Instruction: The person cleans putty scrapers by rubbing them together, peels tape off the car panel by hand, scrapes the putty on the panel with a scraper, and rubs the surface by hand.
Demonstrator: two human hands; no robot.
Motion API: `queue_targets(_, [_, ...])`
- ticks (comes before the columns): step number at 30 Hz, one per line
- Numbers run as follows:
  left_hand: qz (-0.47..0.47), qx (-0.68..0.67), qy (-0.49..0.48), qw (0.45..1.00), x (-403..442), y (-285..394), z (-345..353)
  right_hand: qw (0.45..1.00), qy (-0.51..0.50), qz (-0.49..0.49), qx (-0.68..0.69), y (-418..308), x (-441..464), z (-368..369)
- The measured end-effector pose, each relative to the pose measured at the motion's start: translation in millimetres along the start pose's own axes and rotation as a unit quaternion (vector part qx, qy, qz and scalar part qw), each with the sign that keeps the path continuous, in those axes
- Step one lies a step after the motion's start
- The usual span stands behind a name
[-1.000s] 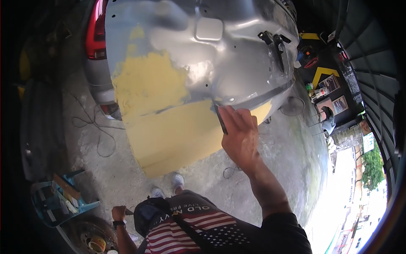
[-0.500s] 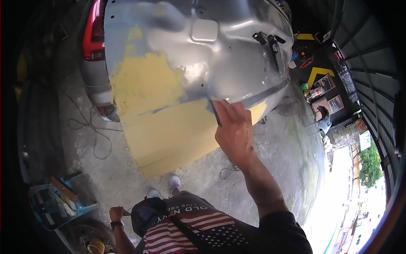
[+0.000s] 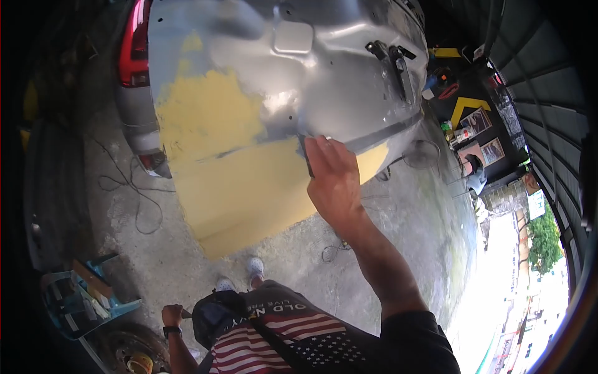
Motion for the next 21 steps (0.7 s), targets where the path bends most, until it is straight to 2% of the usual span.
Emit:
queue_targets(2, [0.012,0.004,-0.011,1.0,-4,2,-3,1.0,0.008,-0.001,0.01,0,-4,-4])
queue_targets(4, [0.016,0.003,-0.012,1.0,-4,2,-8,1.0,-0.026,0.006,-0.002,-3,-7,-5])
queue_targets(10, [0.004,-0.018,-0.001,1.0,-14,-8,2,1.0,-0.001,0.012,0.006,-4,-8,1])
queue_targets(13, [0.035,-0.006,0.022,0.999,-12,-12,8,1.0,0.012,0.021,-0.006,-3,-9,2])
queue_targets(17, [0.012,-0.009,0.017,1.0,-19,-6,2,1.0,0.016,0.012,0.004,-2,-6,4])
queue_targets(19, [0.0,-0.014,0.018,1.0,-14,-6,4,1.0,-0.014,0.018,0.009,-3,-8,4])
queue_targets(21, [-0.016,-0.02,0.03,0.999,-17,-9,6,1.0,0.012,0.015,0.012,-3,2,9])
Point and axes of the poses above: each hand's wrist, its own x-axis towards the middle knuckle, its own z-axis out of the palm, y = z × x, the point moved 2 cm from there along x, towards the middle knuckle, and after that the axes turned 11 degrees about -x, right-handed, at the moved point
